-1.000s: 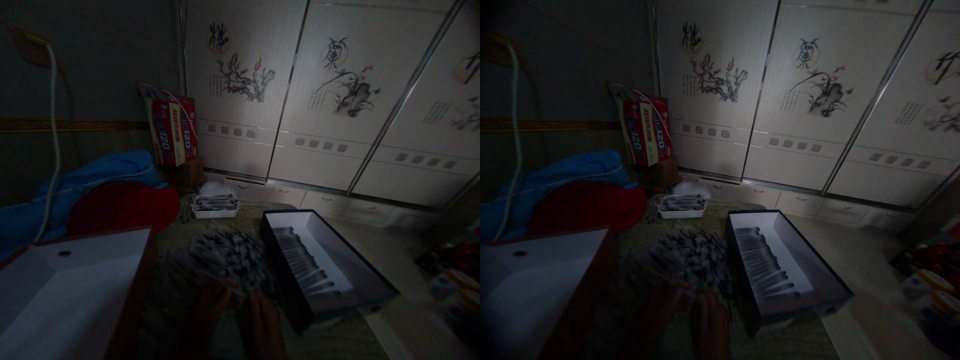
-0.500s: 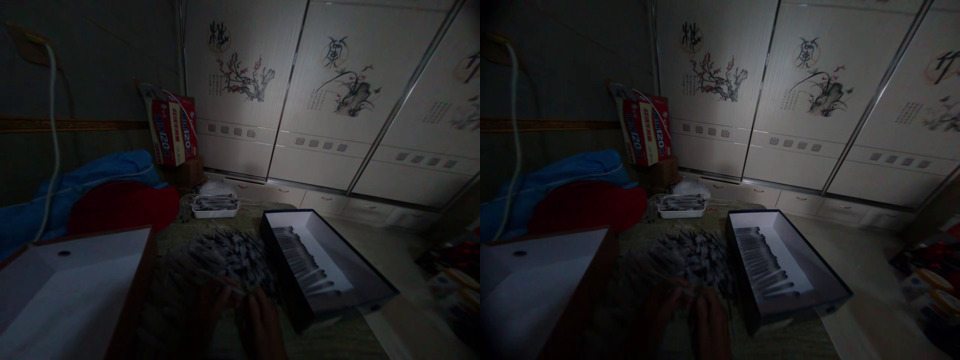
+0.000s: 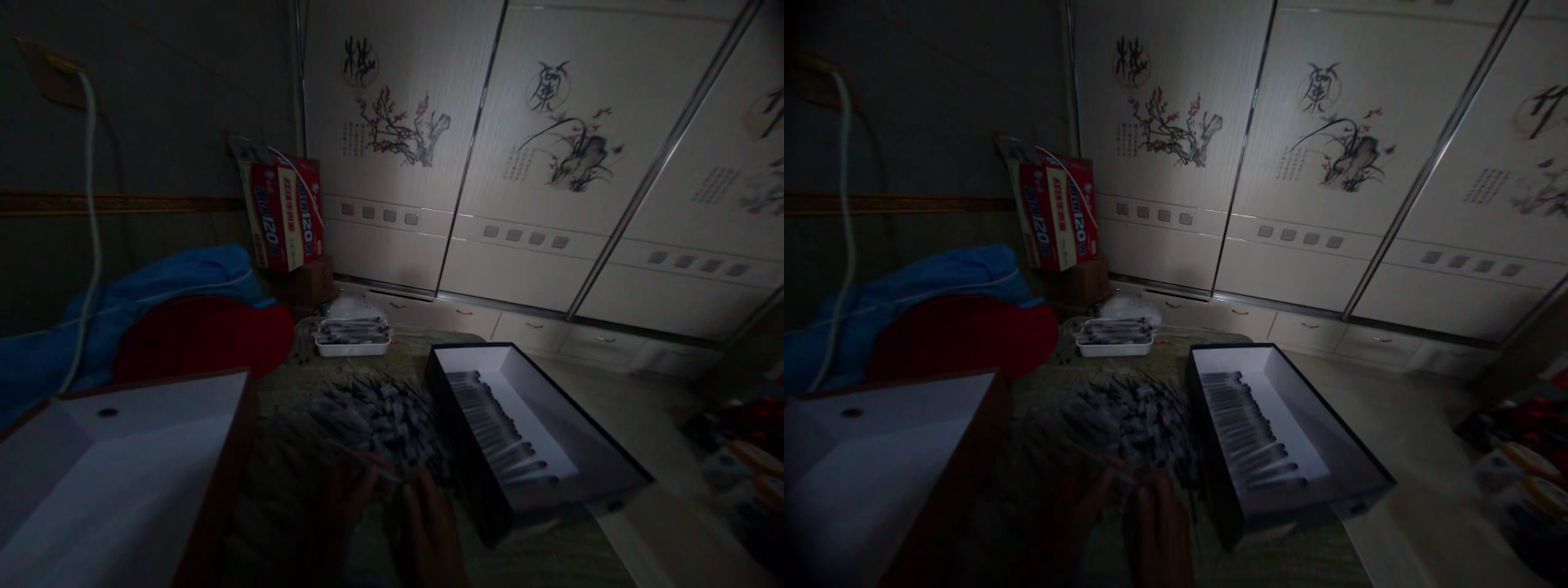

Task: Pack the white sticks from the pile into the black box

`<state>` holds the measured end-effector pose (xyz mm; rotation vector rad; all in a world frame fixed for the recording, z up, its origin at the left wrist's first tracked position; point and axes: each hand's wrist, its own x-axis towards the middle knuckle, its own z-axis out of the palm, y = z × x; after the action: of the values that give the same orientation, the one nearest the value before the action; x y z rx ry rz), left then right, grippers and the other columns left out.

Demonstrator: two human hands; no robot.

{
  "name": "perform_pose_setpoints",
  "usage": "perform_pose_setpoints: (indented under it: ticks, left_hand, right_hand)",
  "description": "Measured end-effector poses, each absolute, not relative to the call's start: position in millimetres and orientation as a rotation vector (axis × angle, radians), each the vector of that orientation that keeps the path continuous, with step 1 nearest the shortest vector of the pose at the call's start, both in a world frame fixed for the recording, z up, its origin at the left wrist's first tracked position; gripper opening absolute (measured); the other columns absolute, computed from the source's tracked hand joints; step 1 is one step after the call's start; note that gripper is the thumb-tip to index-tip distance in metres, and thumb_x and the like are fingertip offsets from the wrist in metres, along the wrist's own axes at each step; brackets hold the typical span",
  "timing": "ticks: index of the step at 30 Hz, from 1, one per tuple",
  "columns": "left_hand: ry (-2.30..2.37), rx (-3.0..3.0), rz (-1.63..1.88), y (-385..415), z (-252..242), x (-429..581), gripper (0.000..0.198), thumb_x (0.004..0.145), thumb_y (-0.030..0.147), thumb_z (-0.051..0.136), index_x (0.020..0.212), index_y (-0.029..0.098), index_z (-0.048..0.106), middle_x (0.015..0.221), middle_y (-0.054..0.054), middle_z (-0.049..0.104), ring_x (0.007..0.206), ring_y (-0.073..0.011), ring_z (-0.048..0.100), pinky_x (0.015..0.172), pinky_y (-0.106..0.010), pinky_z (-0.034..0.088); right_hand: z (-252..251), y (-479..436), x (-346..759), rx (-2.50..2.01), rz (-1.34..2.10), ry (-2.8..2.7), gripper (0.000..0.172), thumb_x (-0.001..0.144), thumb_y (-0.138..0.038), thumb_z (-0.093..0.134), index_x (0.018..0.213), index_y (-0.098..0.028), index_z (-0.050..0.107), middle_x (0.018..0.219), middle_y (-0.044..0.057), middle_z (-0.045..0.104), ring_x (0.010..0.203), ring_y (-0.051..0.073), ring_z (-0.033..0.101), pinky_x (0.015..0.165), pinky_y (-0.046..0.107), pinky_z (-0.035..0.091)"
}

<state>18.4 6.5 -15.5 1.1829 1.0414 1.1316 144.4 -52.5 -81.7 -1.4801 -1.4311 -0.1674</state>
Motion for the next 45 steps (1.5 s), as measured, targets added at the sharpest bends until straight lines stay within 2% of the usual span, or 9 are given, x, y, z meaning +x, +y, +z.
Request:
perform_pose_setpoints:
  ticks: [5,8,11,14,21,31,36,41,45]
  left_hand:
    - [1.003,1.169,1.139,4,-13,20,0.03,0.067,0.048,0.065,0.073,0.018,0.066,0.066,-0.004,0.073,0.058,-0.0198,0.068,0.056,-0.029,0.055]
    - [1.091,1.244,1.139,2,-7,18,0.028,0.07,0.046,0.062,0.074,0.019,0.068,0.071,-0.005,0.074,0.064,-0.0205,0.068,0.062,-0.029,0.056]
    - [1.176,1.292,1.186,1,-6,16,0.025,0.069,0.044,0.062,0.072,0.02,0.069,0.073,-0.006,0.073,0.069,-0.0212,0.068,0.068,-0.03,0.055]
    - [1.141,1.281,1.166,0,-10,18,0.028,0.07,0.046,0.061,0.074,0.019,0.068,0.071,-0.006,0.073,0.064,-0.0208,0.067,0.063,-0.031,0.056]
    - [1.007,1.194,1.156,3,-15,19,0.029,0.068,0.048,0.064,0.073,0.02,0.067,0.069,-0.005,0.073,0.062,-0.0204,0.067,0.06,-0.03,0.055]
    - [0.942,1.263,1.086,4,-22,16,0.019,0.074,0.038,0.062,0.078,0.02,0.066,0.069,-0.003,0.071,0.063,-0.0178,0.068,0.062,-0.027,0.054]
    - [0.992,1.264,1.107,3,-13,15,0.019,0.074,0.038,0.061,0.077,0.02,0.067,0.07,-0.003,0.072,0.066,-0.0195,0.068,0.064,-0.028,0.055]
    - [1.114,1.371,1.156,4,-13,13,0.017,0.075,0.035,0.058,0.076,0.021,0.068,0.076,-0.004,0.073,0.073,-0.0206,0.068,0.07,-0.029,0.054]
    - [1.089,1.393,1.106,5,-14,12,0.019,0.077,0.036,0.055,0.078,0.021,0.067,0.072,-0.003,0.072,0.068,-0.0203,0.068,0.065,-0.03,0.055]
  right_hand:
    - [-82,-54,143,-1.488,-0.185,-1.427,0.019,0.086,-0.039,0.054,0.094,-0.027,0.066,0.095,0.007,0.07,0.093,0.026,0.065,0.079,0.038,0.053]
    - [-83,-52,144,-1.508,-0.218,-1.417,0.023,0.087,-0.043,0.052,0.096,-0.026,0.065,0.095,0.007,0.07,0.093,0.025,0.065,0.076,0.036,0.054]
    - [-85,-47,150,-1.501,-0.172,-1.498,0.024,0.085,-0.046,0.053,0.095,-0.027,0.063,0.088,0.006,0.07,0.083,0.022,0.066,0.068,0.029,0.054]
    - [-88,-43,157,-1.462,-0.169,-1.557,0.023,0.08,-0.049,0.056,0.088,-0.028,0.064,0.078,0.003,0.069,0.078,0.022,0.066,0.066,0.029,0.054]
    - [-94,-45,156,-1.417,-0.338,-1.534,0.017,0.084,-0.039,0.054,0.089,-0.027,0.065,0.086,0.006,0.07,0.086,0.023,0.065,0.069,0.032,0.054]
    - [-93,-43,170,-1.306,-0.443,-1.668,0.022,0.087,-0.039,0.051,0.095,-0.026,0.065,0.088,0.005,0.071,0.079,0.02,0.066,0.065,0.026,0.055]
    - [-100,-42,167,-1.36,-0.333,-1.623,0.022,0.086,-0.043,0.05,0.094,-0.028,0.065,0.086,0.004,0.071,0.082,0.021,0.067,0.067,0.028,0.055]
    - [-93,-40,153,-1.463,-0.161,-1.539,0.03,0.089,-0.048,0.044,0.087,-0.026,0.064,0.073,0.003,0.07,0.067,0.019,0.066,0.058,0.025,0.054]
    - [-89,-44,149,-1.456,-0.115,-1.433,0.039,0.088,-0.056,0.041,0.091,-0.026,0.066,0.081,0.005,0.071,0.075,0.021,0.068,0.064,0.029,0.056]
